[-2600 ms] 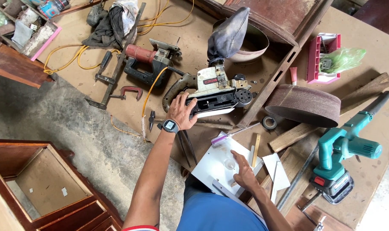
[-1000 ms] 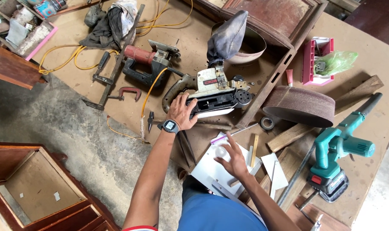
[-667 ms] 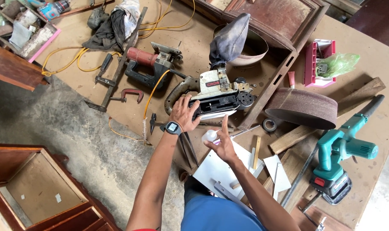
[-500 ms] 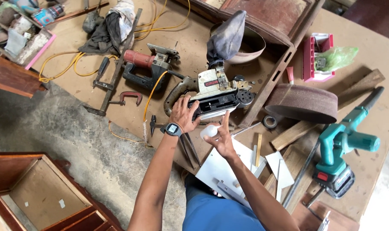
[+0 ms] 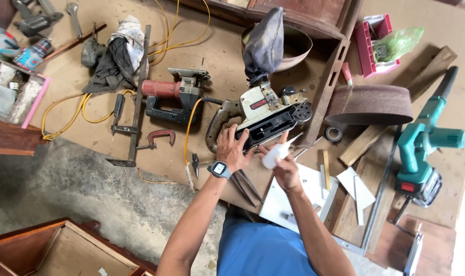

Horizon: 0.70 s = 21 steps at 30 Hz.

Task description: The person lubricates the internal components of a disassembled power tool using a small white bottle. They apply the liquid to the gears and moving parts, then manually rotate the mechanism to distribute the lubricant.

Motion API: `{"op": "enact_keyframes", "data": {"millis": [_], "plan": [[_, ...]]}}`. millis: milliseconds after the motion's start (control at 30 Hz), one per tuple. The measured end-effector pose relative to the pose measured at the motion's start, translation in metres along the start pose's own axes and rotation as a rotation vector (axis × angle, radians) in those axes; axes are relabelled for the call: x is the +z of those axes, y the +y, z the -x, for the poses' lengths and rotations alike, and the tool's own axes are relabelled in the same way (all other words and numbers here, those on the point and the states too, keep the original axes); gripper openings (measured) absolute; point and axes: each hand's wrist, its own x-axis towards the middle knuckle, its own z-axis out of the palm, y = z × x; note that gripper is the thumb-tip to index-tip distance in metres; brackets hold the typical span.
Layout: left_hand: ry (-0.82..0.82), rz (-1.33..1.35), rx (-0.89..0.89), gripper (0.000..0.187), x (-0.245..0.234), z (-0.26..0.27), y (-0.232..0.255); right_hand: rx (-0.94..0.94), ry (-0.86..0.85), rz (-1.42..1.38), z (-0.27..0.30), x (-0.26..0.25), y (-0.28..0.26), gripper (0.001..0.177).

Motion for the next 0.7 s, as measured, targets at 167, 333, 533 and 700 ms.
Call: {"op": "enact_keyframes", "data": {"millis": [167,333,533,700], "plan": [[-0.053,0.114,-0.045,0.062,-0.013,-0.006,-0.001,-0.007,-0.018,-0.049,0.013,0.051,-0.038,0.064],[-0.119,0.169,-0.038,0.062,-0.017,-0.008,0.0,0.006,0.016,-0.054,0.011,0.012,-0.003,0.057],[-0.305,0.202,-0.076,0.063,-0.04,-0.015,0.001,-0.047,-0.024,-0.055,0.015,0.032,-0.011,0.052],[-0.287,0.405,-0.143,0.063,-0.07,-0.024,0.019,-0.024,-0.015,-0.059,0.019,0.051,-0.029,0.052]]}}
